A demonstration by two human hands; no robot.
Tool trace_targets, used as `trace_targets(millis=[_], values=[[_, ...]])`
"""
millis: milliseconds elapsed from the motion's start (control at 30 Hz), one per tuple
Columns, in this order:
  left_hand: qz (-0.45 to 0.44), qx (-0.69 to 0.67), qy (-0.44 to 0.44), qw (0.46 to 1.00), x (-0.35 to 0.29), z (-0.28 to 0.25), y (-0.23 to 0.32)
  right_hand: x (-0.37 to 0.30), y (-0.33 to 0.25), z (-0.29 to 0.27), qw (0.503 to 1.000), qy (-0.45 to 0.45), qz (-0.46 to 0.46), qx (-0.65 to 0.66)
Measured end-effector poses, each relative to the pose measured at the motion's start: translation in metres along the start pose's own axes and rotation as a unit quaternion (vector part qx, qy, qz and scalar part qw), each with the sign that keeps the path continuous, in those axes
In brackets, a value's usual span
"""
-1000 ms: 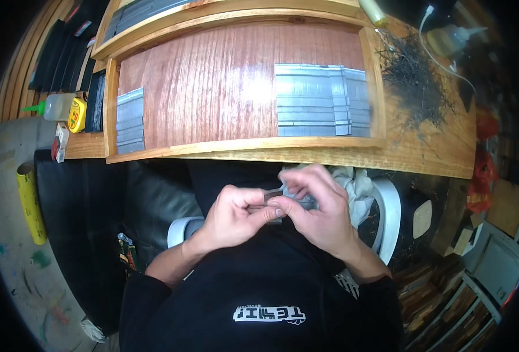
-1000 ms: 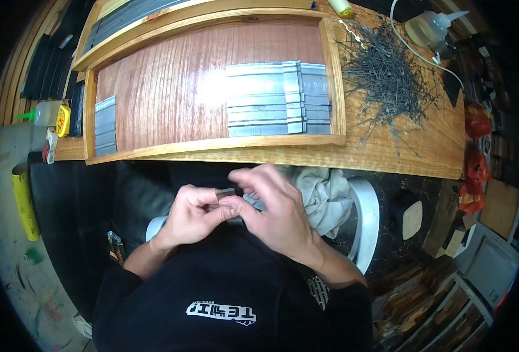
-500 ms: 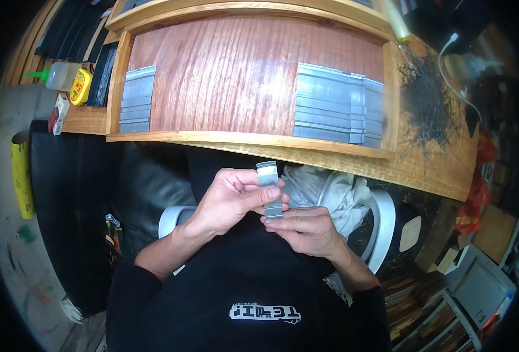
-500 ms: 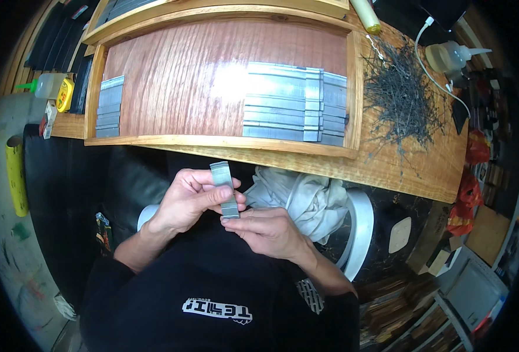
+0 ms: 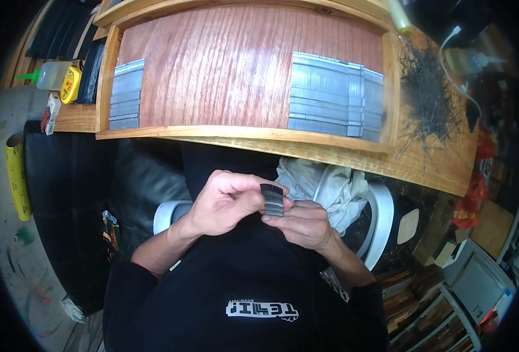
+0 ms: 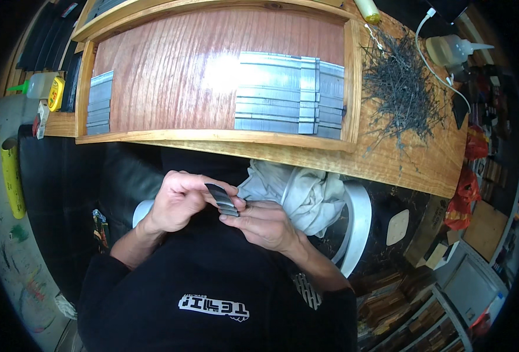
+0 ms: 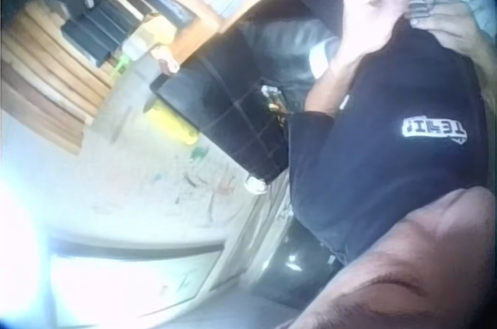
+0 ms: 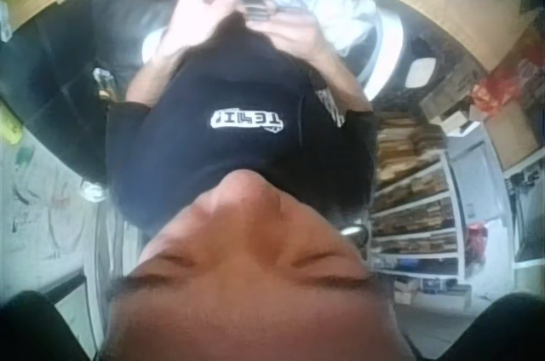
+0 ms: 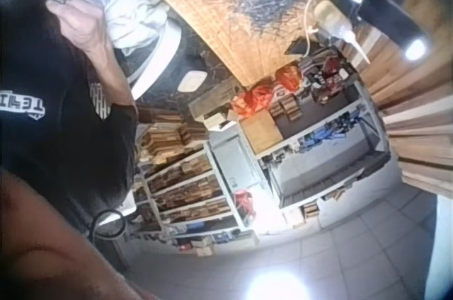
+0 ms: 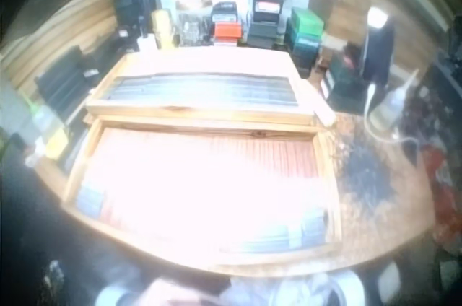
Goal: The person repeatedly picks up small rectangular metal pieces from a wooden tray and joins them by hand into a short chain. They occasionally place the assembled chain back on the tray and continue adding more pieces. The hands and objects remain clearly visible throughout.
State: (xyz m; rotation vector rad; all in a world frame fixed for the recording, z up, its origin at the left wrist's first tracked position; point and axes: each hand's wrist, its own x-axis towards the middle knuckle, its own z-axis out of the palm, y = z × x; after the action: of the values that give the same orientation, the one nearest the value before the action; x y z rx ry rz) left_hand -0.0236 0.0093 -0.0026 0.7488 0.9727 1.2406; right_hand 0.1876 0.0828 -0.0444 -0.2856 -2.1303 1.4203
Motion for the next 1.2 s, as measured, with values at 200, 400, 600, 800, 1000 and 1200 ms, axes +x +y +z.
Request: trace_targets(millis=[200,400,600,800,1000,1200], values=[[0.056,-0.002,-0.064,0.996,0.0,-0.006,-0.006,0.0,0.004,-0.002,0.998,0.008,-0.046,-0.043],[-0.024,0.009,0.044,0.999,0.002,-0.006,-0.002,0.014,-0.032,-0.012,0.993,0.044,-0.101,0.031],[-0.033,0.022,0.091,0.995,0.006,0.0,-0.005,-0.003,-0.002,0.0,0.975,0.143,0.142,0.095],[-0.05,-0.082,0.062,0.993,0.023,0.009,-0.001,-0.007,-0.007,0.007,0.981,0.072,0.134,0.117],[-0.102,-0.02,0.111,0.988,0.028,0.021,0.005,-0.02,-0.009,0.015,0.971,0.067,0.174,0.149],[-0.137,-0.021,0.076,0.987,0.025,0.02,0.005,-0.018,-0.014,0.014,0.974,0.071,0.177,0.124]])
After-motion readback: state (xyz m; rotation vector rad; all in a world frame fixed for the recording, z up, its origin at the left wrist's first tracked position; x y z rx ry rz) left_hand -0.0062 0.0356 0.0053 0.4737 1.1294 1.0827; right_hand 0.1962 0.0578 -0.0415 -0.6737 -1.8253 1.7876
